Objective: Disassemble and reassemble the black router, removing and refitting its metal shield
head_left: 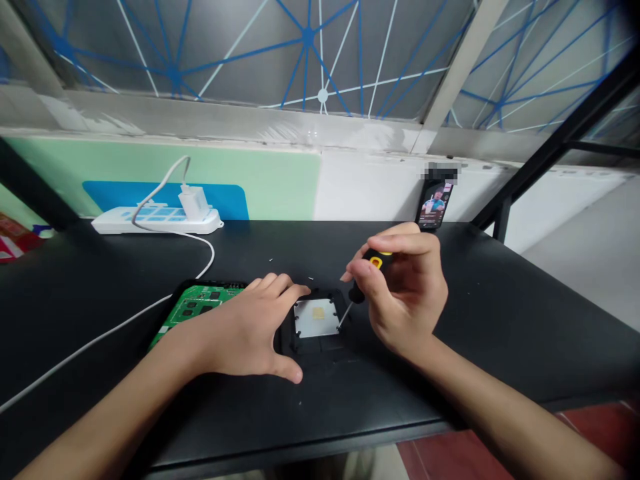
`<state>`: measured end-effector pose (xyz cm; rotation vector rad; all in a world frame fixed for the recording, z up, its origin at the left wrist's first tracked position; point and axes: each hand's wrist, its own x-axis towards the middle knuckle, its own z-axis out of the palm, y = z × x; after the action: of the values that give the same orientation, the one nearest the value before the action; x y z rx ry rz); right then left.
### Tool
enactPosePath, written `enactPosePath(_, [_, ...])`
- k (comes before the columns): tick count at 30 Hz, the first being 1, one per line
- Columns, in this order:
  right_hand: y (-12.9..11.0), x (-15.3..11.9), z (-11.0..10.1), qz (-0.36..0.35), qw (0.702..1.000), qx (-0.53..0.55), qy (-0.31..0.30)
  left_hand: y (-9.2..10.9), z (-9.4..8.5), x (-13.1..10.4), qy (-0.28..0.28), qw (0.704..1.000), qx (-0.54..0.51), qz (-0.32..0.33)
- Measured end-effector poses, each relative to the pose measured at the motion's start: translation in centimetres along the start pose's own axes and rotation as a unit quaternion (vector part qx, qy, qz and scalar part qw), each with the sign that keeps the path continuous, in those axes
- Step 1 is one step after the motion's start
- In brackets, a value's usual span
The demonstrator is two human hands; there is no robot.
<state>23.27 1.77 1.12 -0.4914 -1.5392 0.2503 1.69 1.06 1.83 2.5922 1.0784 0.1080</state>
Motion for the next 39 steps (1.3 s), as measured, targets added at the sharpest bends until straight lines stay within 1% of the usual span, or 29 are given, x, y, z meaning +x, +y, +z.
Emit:
enactPosePath(2, [-0.24, -0.22, 0.00, 0.022, 1.000, 0.004, -0.010, -0.10, 0.08, -0.01, 0.002, 1.000, 0.002, -0.001])
enactPosePath(4, [-0.41, -0.45, 0.01, 0.034, 0.999, 0.036, -0.020, -0.18, 0.12, 0.01, 0.002, 1.000, -0.001, -0.001])
enactPosePath(7, [-0.37, -0.66, 0.05, 0.023, 0.996, 0.082, -0.021, -0.21, 0.10, 0.06, 0.002, 1.000, -0.003, 0.000])
enactPosePath(10, [-0.11, -0.57, 0.11, 0.003, 0.996, 0.093, -0.015, -0.14, 0.06, 0.10, 0.002, 1.000, -0.002, -0.003])
enactPosePath(12, [0.05, -0.39, 0.07, -0.015, 0.997, 0.070, -0.008, -0.07, 0.04, 0.11, 0.003, 1.000, -0.003, -0.006])
enactPosePath(15, [0.18, -0.09, -0.09, -0.037, 0.999, 0.006, 0.000, 0.01, 0.00, 0.11, 0.004, 1.000, -0.008, -0.006])
enactPosePath(18, [0.07, 0.04, -0.16, -0.046, 0.998, -0.031, 0.013, 0.02, 0.01, 0.09, 0.004, 1.000, -0.010, -0.005])
enactPosePath(21, [-0.22, -0.10, 0.01, -0.011, 1.000, -0.018, 0.020, -0.01, 0.06, 0.09, 0.000, 1.000, -0.002, -0.009])
enactPosePath(24, [-0.48, -0.38, 0.17, 0.032, 0.998, 0.047, 0.017, -0.10, 0.12, 0.09, -0.001, 1.000, -0.001, -0.008])
enactPosePath(26, [-0.55, -0.54, 0.17, 0.047, 0.995, 0.085, 0.014, -0.18, 0.13, 0.06, 0.001, 1.000, -0.004, -0.006])
enactPosePath(29, [-0.46, -0.60, 0.09, 0.058, 0.994, 0.097, 0.006, -0.23, 0.11, 0.00, 0.004, 1.000, -0.002, -0.003])
enactPosePath(32, [-0.22, -0.45, 0.06, 0.026, 0.997, 0.077, -0.001, -0.14, 0.07, 0.01, 0.004, 1.000, 0.001, -0.002])
enactPosePath(35, [0.01, -0.17, 0.01, -0.014, 0.999, 0.033, 0.006, 0.01, 0.01, 0.06, 0.002, 1.000, 0.002, -0.002])
enactPosePath(39, [0.10, 0.12, -0.17, -0.036, 0.999, -0.025, 0.010, 0.13, -0.06, 0.15, 0.000, 1.000, 0.000, -0.004])
